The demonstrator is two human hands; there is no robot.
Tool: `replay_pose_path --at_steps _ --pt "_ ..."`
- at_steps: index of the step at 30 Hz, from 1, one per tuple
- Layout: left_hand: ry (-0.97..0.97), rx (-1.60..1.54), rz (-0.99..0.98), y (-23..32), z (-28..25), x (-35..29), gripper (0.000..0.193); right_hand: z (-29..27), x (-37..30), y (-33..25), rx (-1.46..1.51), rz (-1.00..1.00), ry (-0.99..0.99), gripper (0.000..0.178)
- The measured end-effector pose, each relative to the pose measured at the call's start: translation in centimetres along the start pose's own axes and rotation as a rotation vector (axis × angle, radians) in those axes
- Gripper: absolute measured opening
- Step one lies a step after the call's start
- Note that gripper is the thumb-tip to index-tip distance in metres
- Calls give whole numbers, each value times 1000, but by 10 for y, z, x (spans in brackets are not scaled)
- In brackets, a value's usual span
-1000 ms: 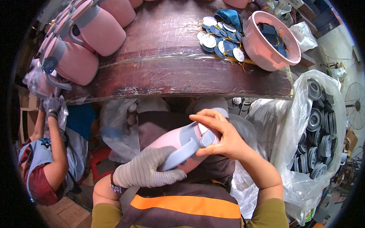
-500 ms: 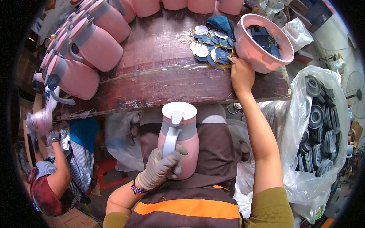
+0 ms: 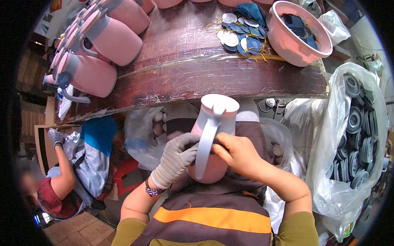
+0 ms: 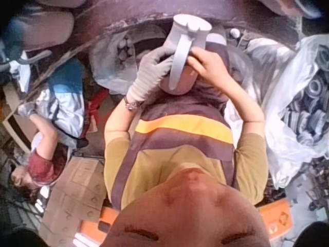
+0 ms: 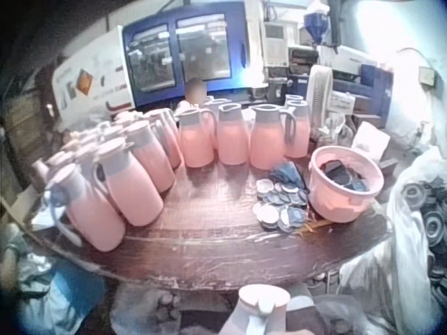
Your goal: The person assembles pink pitchers by inserting a grey lid into the opening, attaching a small tag to the handle, and placing the finished unit on a table. The process is repeated for multiple pitchers in a workshop setting.
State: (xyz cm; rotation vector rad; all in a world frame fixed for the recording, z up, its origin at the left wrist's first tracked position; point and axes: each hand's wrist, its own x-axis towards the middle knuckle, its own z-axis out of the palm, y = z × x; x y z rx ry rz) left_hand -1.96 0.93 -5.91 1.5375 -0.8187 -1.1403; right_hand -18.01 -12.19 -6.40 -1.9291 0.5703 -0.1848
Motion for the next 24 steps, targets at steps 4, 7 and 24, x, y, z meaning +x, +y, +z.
replay_pose_path --at_steps 4,7,24 --pt "257 -62 -116 5 0 -1 13 -18 -7 2 594 356 -201 21" --pt "289 -423 -171 2 2 -6 12 -28 -22 12 1093 393 -137 16" --pt "108 491 449 29 -3 8 27 -5 -16 -29 396 -181 244 58"
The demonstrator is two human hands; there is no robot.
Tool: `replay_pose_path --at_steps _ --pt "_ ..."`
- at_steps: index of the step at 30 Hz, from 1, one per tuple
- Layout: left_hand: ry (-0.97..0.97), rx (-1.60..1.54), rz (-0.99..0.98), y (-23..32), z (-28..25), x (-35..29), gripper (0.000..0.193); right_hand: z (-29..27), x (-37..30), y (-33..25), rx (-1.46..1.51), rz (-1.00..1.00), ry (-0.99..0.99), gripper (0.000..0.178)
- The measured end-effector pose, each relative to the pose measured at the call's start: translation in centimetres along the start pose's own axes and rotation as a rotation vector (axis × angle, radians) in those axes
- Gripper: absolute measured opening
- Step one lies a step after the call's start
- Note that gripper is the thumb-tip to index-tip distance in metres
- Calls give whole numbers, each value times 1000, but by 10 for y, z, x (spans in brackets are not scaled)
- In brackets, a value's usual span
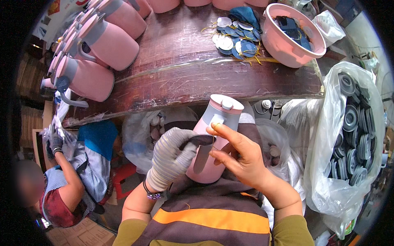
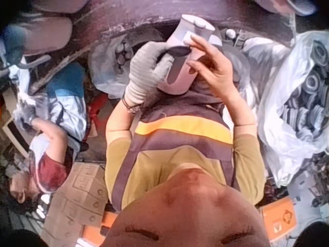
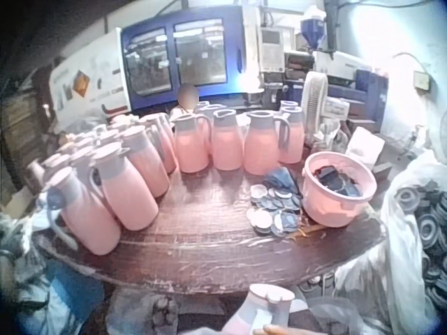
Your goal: The person assembles pink pitchers by inserting a grey lid into the opening, attaching a small tag to the handle, and placing the finished unit on a table. The process is repeated for multiple pitchers in a workshop setting.
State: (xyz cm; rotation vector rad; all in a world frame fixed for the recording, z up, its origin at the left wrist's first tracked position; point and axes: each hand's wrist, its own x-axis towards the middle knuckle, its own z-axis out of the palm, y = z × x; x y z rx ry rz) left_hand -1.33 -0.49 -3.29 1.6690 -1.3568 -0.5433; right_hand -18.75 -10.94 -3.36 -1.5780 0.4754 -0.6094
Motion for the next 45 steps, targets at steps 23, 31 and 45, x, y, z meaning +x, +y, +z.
replay_pose_path --at_steps 23,31,45 --pt "-331 -712 -416 14 -57 -59 22 -65 2 11 288 367 -9 19" --pt "250 -263 -59 -18 -119 -18 17 -38 12 16 183 340 -75 18" --pt "896 22 -200 -195 -219 48 20 -52 126 23 -62 275 24 26"
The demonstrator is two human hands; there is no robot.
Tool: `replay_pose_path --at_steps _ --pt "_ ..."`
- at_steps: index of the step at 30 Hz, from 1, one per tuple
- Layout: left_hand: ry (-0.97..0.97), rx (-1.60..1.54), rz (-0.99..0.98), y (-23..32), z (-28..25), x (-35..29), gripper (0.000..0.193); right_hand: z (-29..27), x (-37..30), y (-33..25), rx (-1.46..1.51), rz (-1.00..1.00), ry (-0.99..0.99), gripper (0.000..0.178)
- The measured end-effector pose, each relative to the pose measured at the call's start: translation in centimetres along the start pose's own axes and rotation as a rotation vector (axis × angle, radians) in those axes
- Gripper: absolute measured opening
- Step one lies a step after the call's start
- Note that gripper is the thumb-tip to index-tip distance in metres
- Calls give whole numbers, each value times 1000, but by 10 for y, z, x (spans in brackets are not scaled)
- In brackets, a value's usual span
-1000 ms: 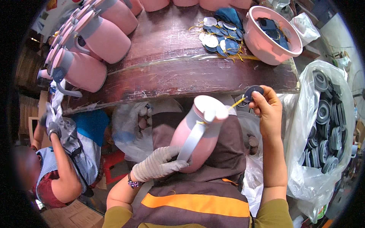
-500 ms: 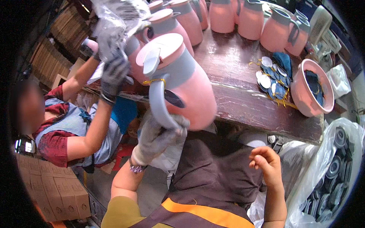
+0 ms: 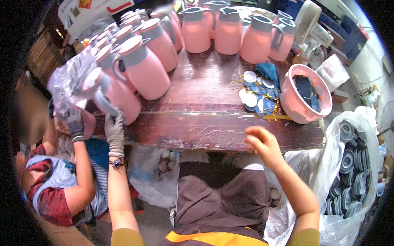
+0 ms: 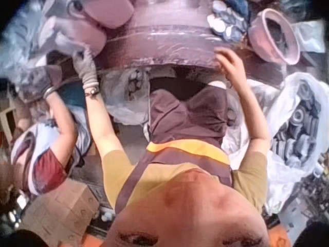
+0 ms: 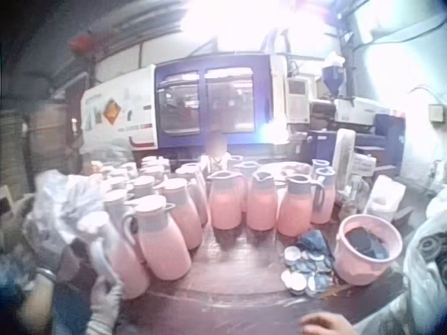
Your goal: The person assembles pink pitchers by inserting a grey lid into the opening, attaching a small tag to the handle, and placing the finished unit on a table. The process is repeated for multiple pitchers in a workshop setting.
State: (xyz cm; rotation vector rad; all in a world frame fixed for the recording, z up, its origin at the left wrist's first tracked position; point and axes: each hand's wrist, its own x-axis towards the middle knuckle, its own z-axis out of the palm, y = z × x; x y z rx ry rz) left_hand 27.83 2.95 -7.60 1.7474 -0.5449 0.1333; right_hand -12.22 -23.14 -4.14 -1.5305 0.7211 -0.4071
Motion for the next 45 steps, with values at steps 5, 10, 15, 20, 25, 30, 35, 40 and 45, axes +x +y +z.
replay_pose_path --at_steps 5,10,15,20,25,30,35,40,45 --pt "206 360 74 -75 7 -10 23 -49 149 -14 -425 -319 63 31" --pt "148 522 84 -61 15 -25 21 -109 292 -76 -1043 -445 397 56" --pt "120 476 44 -63 19 -25 20 -139 350 -123 -923 -342 585 65" --pt "115 562 88 -66 20 -22 20 -99 302 -106 -1006 -606 607 32" --pt "-20 202 -49 -51 21 -32 19 -26 158 -107 -17 -738 463 28" --pt "-606 -629 -275 53 123 -133 53 -8 21 -35 753 73 343 33" --pt "-670 -663 -288 111 121 -185 51 -7 -67 21 631 358 40 38" --pt "-721 -771 -338 177 103 -195 16 -179 -135 52 -7 -233 732 21" --pt "-1042 -255 -307 141 79 -217 16 -382 -237 183 -1041 209 1346 36"
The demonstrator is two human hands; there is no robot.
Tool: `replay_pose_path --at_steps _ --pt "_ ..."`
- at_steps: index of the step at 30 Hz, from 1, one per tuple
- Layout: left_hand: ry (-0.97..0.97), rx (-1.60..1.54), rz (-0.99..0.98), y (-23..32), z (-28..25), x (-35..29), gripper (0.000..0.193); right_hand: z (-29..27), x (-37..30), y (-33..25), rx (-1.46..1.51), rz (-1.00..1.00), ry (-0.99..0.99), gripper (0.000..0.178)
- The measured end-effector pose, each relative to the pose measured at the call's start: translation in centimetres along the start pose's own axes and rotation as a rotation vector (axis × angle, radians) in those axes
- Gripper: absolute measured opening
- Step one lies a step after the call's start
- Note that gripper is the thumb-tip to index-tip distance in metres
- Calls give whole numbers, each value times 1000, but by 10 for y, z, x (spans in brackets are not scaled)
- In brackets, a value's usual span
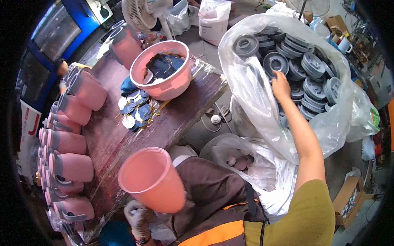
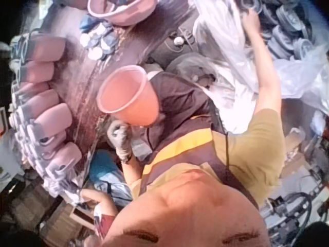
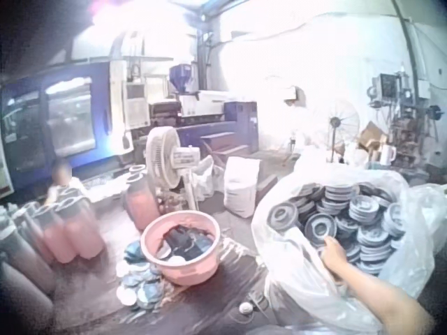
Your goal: The person assembles pink pitchers by inserting a grey lid into the opening, attaching a small tag to the handle, and placing the finished unit on a table. The process is repeated for multiple pitchers in a workshop setting.
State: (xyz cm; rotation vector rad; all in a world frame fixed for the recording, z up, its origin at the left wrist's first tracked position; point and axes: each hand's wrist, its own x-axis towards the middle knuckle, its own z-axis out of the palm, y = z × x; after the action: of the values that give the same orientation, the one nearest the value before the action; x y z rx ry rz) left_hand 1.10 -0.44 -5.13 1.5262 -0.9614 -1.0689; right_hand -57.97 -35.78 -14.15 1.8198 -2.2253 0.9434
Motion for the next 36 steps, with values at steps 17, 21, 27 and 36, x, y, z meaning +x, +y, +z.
replay_pose_path --at_steps 17,21,27,36 --pt "109 -12 -348 7 47 -35 17 -110 -31 -146 570 0 -169 38" --pt "-66 84 -370 2 59 -31 15 -119 -150 -258 711 -549 -415 38" --pt "-36 44 -282 -16 49 -60 15 -98 -239 -317 813 -824 -837 35" --pt "-25 69 -199 -19 40 -58 16 -115 -251 -320 802 -809 -949 27"
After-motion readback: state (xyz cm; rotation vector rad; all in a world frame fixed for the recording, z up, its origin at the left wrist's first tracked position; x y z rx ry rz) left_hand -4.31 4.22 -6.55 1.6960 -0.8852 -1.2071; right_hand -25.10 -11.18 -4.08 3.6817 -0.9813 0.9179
